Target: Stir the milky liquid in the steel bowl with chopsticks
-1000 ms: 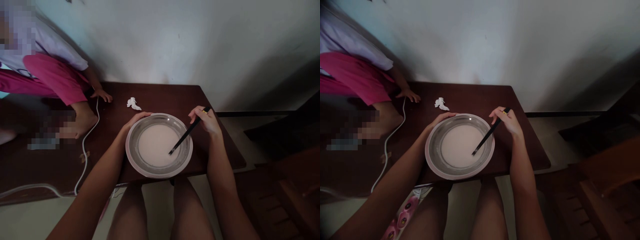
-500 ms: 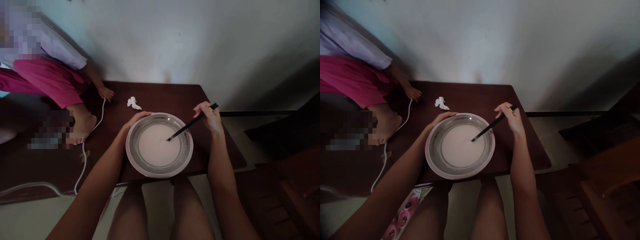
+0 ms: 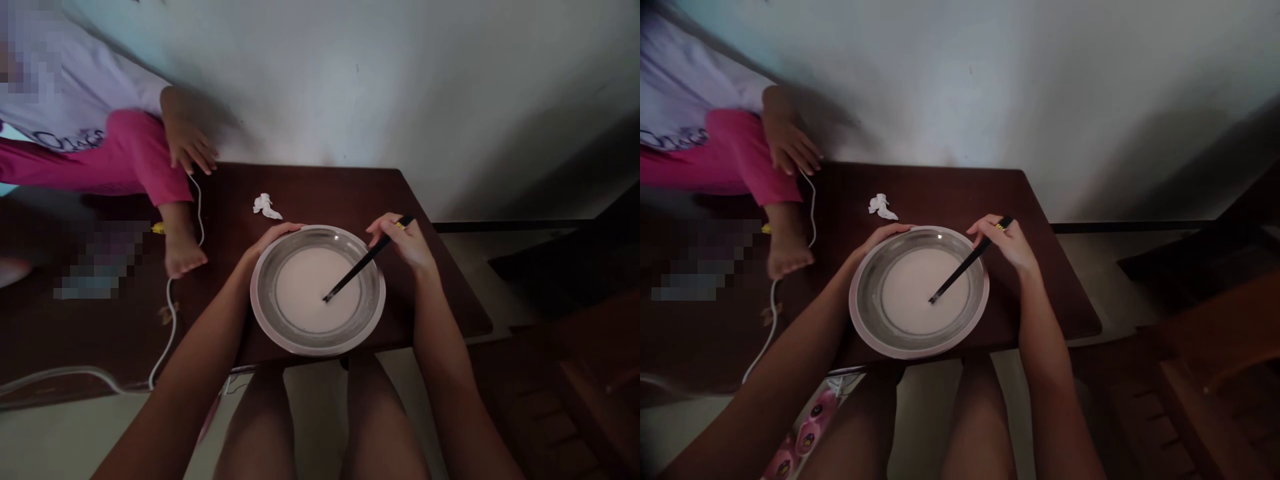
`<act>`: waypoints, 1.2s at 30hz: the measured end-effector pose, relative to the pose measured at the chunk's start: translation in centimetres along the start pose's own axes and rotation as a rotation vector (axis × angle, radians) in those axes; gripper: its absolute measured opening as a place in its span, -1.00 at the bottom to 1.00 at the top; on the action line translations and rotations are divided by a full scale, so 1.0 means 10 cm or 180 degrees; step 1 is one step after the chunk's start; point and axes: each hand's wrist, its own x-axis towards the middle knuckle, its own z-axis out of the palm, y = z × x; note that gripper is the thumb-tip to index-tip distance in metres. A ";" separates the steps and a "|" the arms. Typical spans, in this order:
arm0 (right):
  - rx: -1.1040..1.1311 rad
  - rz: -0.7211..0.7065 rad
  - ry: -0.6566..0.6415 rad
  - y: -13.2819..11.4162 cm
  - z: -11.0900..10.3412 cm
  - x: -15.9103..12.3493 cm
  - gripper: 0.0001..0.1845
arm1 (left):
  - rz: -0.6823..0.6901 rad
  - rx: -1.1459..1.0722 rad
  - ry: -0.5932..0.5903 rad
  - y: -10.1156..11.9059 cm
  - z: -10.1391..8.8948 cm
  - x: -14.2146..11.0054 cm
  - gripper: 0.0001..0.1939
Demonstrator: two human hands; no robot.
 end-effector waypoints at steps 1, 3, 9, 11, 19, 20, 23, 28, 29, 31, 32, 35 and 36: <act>-0.0020 0.0007 -0.0124 0.00 0.02 0.00 -0.67 | 0.0014 0.0022 0.0017 0.00 0.00 0.01 -0.75; -0.0092 -0.0009 -0.0051 0.00 0.05 0.01 -0.67 | 0.0029 0.0072 0.0058 0.00 -0.01 0.02 -0.75; -0.0089 0.0065 0.0316 0.01 -0.01 0.00 -0.65 | -0.0032 0.0062 0.0058 -0.01 -0.01 0.01 -0.76; -0.0042 0.0089 -0.0053 0.01 0.01 0.00 -0.66 | -0.0036 0.0056 0.0076 0.00 -0.01 0.01 -0.77; -0.0075 0.0020 0.0581 0.06 -0.03 0.03 -0.67 | 0.0002 0.0159 0.0040 0.01 0.00 0.00 -0.75; -0.0056 0.0075 0.0420 0.05 -0.02 0.03 -0.67 | 0.0004 0.0152 0.0036 0.01 0.00 0.00 -0.74; -0.0042 0.0134 -0.0001 0.05 0.01 0.02 -0.64 | 0.0018 0.0150 0.0059 0.00 0.02 -0.02 -0.72; 0.0004 -0.0066 0.0601 0.06 -0.03 0.04 -0.68 | 0.0026 0.0104 0.0083 -0.01 0.00 0.00 -0.75; 0.0033 -0.0043 0.0580 0.06 -0.04 0.04 -0.68 | 0.0024 0.0097 0.0071 -0.01 -0.01 0.01 -0.76; 0.0066 0.0047 0.0274 0.06 -0.02 0.03 -0.67 | 0.0024 0.0086 0.0038 -0.02 -0.02 0.02 -0.77; 0.0065 0.0080 0.0077 0.06 0.00 0.02 -0.67 | 0.0029 0.0081 0.0026 -0.02 -0.02 0.02 -0.77; 0.0038 0.0059 -0.0145 0.05 0.07 0.02 -0.66 | 0.0008 0.0063 0.0015 -0.03 -0.03 0.02 -0.74; 0.0036 0.0025 -0.0037 0.05 0.07 0.03 -0.67 | -0.0014 0.0059 0.0010 -0.03 -0.03 0.02 -0.72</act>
